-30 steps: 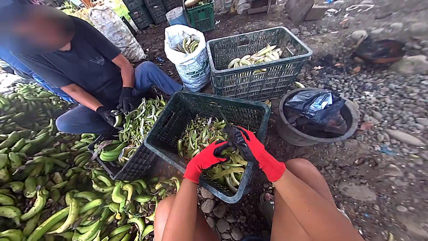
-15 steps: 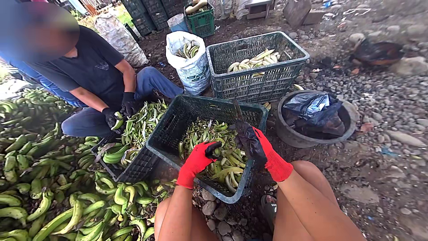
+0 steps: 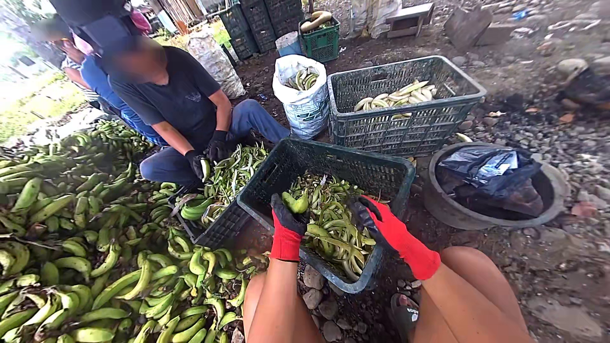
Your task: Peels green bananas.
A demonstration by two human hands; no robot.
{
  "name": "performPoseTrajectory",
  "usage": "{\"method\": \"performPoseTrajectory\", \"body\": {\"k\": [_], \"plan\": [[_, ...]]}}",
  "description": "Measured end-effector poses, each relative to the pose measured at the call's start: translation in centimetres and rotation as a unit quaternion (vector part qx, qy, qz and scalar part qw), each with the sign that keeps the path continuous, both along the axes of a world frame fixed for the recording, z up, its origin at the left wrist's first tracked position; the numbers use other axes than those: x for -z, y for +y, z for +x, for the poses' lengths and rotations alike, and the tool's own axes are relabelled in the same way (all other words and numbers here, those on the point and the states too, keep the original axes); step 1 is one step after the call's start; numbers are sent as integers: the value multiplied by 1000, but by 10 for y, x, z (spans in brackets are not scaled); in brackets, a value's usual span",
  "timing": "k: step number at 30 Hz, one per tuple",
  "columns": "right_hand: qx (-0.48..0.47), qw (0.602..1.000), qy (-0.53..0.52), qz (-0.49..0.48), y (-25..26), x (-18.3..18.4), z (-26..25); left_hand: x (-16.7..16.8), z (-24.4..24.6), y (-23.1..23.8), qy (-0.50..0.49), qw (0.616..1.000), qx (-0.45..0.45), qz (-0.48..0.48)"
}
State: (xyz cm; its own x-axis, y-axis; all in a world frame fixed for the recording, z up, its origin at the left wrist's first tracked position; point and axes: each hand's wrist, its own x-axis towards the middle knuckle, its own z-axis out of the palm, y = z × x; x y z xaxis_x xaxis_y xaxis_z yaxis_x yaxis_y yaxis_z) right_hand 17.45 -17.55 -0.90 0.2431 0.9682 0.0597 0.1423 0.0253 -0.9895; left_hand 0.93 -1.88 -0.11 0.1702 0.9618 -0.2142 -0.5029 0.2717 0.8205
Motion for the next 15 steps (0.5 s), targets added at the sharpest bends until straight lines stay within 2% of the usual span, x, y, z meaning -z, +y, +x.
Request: {"method": "performPoseTrajectory", "body": {"k": [3,6,9,15], "plan": [[-38,985,-165,-46,2,-8,-16,8,-1,-6,-23,991,27,-126],[-88,945,-292,-116,12,-15,-31,14,-6,-14,17,994,72,-76],[-111,920,-348,-139,22,-18,-41,11,-5,-18,-2,996,68,-61],[-142,908,-378,-114,28,-25,-49,12,-10,-23,-27,997,64,-39]]}}
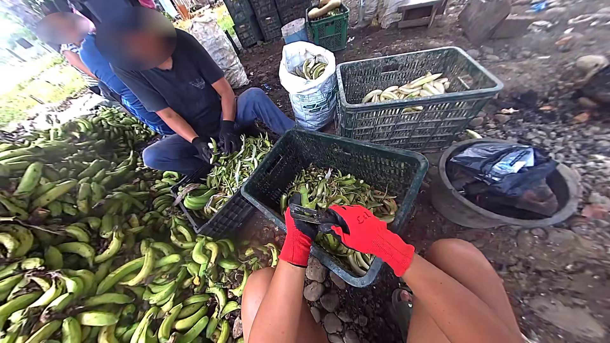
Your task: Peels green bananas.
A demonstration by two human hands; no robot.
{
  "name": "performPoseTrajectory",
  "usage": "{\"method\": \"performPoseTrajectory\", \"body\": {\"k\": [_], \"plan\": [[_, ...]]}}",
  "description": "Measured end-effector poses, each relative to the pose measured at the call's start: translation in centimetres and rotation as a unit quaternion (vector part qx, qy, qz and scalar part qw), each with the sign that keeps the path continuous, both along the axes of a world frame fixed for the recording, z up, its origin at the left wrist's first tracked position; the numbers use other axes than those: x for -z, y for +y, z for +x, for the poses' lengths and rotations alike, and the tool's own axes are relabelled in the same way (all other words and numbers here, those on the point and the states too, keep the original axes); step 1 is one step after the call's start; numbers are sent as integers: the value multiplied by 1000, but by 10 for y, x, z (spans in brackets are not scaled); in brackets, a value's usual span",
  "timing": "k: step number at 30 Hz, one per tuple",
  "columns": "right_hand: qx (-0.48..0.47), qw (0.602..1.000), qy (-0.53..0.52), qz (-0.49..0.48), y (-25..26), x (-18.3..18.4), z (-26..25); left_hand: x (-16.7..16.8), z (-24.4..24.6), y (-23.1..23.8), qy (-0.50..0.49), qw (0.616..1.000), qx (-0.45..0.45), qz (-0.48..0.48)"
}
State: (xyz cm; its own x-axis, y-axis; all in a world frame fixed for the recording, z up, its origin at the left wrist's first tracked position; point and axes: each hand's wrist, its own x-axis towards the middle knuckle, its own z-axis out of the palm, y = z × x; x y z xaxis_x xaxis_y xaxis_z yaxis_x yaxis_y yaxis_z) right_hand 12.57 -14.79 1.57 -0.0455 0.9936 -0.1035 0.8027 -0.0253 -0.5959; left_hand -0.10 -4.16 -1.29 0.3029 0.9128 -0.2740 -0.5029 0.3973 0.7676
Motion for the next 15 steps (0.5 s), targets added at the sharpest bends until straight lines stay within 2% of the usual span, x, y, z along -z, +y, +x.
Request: {"method": "performPoseTrajectory", "body": {"k": [3,6,10,13,15], "plan": [[-6,1000,3,-8,6,-5,-1,-2,-3,-1,7,1000,1,-2],[40,998,11,-56,17,8,15,-5,-5,4,62,998,-16,-28],[81,994,37,-66,17,12,29,-11,-8,9,15,997,28,-77],[68,993,92,-21,9,6,22,-9,-5,11,44,998,32,-18],[87,980,178,2,8,9,19,-7,-3,12,149,984,-14,93]]}}
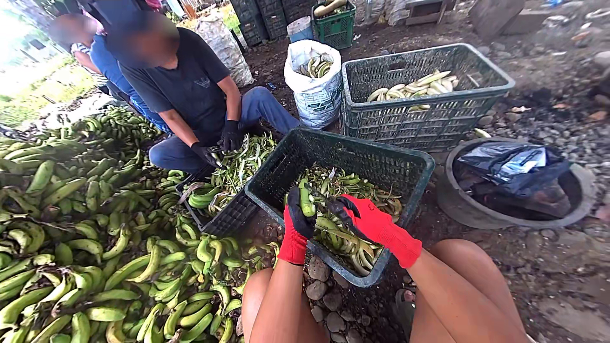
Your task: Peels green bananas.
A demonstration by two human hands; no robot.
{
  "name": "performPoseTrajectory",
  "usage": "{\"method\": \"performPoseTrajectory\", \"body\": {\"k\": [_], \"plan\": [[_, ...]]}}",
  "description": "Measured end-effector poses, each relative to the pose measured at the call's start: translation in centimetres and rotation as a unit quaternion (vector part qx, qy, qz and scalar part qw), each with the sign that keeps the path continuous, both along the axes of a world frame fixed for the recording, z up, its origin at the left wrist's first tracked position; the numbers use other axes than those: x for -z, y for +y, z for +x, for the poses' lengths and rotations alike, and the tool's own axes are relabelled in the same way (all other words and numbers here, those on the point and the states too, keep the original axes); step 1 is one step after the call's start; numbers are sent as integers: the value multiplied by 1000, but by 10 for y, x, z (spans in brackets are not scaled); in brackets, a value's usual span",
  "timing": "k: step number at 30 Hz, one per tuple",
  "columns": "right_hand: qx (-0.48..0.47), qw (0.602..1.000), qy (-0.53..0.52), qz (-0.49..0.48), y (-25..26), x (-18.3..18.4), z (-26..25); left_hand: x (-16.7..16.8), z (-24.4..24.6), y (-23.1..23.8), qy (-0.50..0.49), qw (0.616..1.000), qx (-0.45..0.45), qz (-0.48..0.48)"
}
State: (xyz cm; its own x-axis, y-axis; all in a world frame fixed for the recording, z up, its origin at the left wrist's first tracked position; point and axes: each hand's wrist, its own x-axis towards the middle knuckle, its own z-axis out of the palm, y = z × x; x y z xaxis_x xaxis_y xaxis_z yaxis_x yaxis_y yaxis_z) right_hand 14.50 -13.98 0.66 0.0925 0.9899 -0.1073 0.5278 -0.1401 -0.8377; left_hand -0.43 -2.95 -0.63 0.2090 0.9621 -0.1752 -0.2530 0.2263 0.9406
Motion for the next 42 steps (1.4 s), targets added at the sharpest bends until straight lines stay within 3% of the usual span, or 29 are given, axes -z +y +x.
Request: {"method": "performPoseTrajectory", "body": {"k": [3,5,8,11,14,16,20,25,27,29,31,35,37,42], "plan": [[43,995,84,-34,5,13,3,5,-9,7,167,956,17,241],[38,992,99,-69,3,11,2,10,-14,14,240,912,42,331],[83,989,116,-38,-3,1,-11,10,-18,13,303,882,68,355],[118,987,105,2,-4,-4,-21,11,-18,10,280,884,68,369],[50,981,-23,-185,9,16,-13,12,-16,5,225,891,38,392],[52,970,-54,-232,12,-1,-15,6,-18,12,214,894,31,393],[103,987,-7,-120,-3,-38,-19,6,-25,13,184,923,36,335],[117,983,137,22,-6,-16,-26,6,-23,14,166,924,49,342],[101,991,82,-36,0,-10,-30,4,-21,12,156,921,48,353],[56,979,-3,-194,11,7,-25,6,-20,5,145,923,23,355],[50,970,-27,-237,16,1,-22,0,-21,10,134,918,30,372],[103,988,38,-105,2,-35,-20,4,-29,12,149,916,64,368],[101,993,52,-32,3,-35,-13,2,-23,12,117,933,47,337],[11,996,-88,12,8,-7,6,0,-15,16,28,986,29,162]]}}
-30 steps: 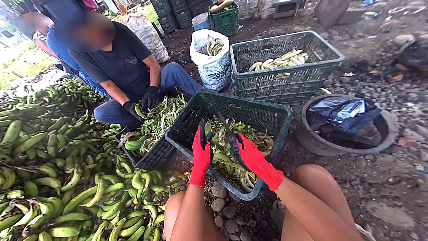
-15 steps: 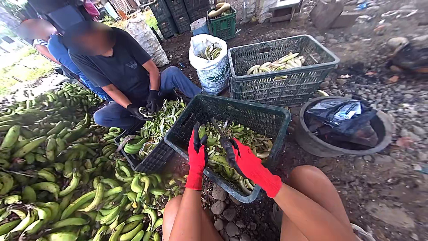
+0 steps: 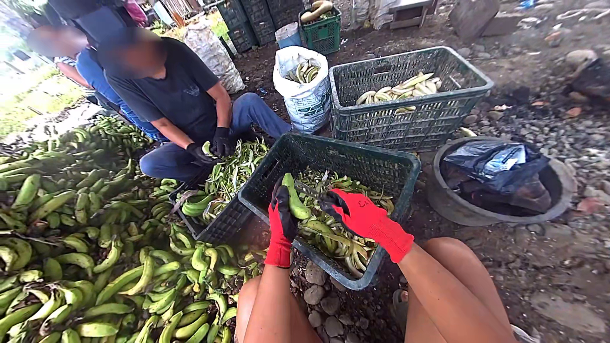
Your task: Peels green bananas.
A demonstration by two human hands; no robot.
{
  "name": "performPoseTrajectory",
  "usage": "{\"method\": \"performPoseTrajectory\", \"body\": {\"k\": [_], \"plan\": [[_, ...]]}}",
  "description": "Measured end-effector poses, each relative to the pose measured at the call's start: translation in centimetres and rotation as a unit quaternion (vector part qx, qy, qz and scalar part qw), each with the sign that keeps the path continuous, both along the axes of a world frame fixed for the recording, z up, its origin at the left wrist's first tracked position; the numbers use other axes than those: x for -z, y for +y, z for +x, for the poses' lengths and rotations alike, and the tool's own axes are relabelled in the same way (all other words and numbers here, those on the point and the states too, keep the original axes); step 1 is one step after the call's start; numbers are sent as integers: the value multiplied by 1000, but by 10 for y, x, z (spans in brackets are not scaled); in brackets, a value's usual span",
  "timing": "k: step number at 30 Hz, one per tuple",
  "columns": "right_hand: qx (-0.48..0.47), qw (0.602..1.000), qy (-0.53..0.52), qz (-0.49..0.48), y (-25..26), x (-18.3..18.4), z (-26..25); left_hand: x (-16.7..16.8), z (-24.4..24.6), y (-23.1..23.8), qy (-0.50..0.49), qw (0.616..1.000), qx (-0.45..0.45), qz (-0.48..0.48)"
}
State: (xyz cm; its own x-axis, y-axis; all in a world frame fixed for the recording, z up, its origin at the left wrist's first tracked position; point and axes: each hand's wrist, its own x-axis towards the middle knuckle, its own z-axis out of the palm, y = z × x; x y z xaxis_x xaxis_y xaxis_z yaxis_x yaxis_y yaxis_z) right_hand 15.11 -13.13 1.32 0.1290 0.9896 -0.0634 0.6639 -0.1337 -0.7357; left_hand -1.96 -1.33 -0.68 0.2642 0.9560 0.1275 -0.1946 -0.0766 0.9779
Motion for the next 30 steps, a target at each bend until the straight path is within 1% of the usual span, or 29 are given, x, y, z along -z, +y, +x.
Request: {"method": "performPoseTrajectory", "body": {"k": [2,5,8,10,13,14,15,18,20,22,24,26,28,30], "plan": [[-59,997,-41,-8,-2,6,-1,2,-2,-1,-12,999,32,-28],[-116,990,-77,4,-6,7,-10,7,-7,-2,-24,997,71,-32],[-125,988,-92,22,-10,6,-13,4,-8,-1,-50,992,103,-58],[-121,988,-99,-18,-8,4,-9,5,-9,-1,-30,992,119,-30],[-66,990,-115,-45,-1,9,-6,7,-8,-10,-28,994,102,-17],[-41,990,-127,-53,2,9,-6,7,-6,-12,-30,995,93,-28],[-9,989,-136,-50,5,9,-6,6,-2,-14,-28,995,86,-35],[82,985,-150,-26,12,7,-7,8,2,-19,5,994,106,-15],[131,984,-120,-24,19,12,1,8,5,-21,3,992,121,-39],[187,981,-58,-8,22,25,21,9,6,-27,-18,988,137,-73],[225,974,-11,19,17,35,39,10,4,-29,-44,987,122,-97],[219,976,7,0,12,28,34,12,0,-23,-49,991,93,-84],[157,986,32,-53,10,15,13,15,3,-13,-60,992,44,-98],[73,990,41,-110,4,6,-13,17,8,-7,-43,993,-45,-96]]}}
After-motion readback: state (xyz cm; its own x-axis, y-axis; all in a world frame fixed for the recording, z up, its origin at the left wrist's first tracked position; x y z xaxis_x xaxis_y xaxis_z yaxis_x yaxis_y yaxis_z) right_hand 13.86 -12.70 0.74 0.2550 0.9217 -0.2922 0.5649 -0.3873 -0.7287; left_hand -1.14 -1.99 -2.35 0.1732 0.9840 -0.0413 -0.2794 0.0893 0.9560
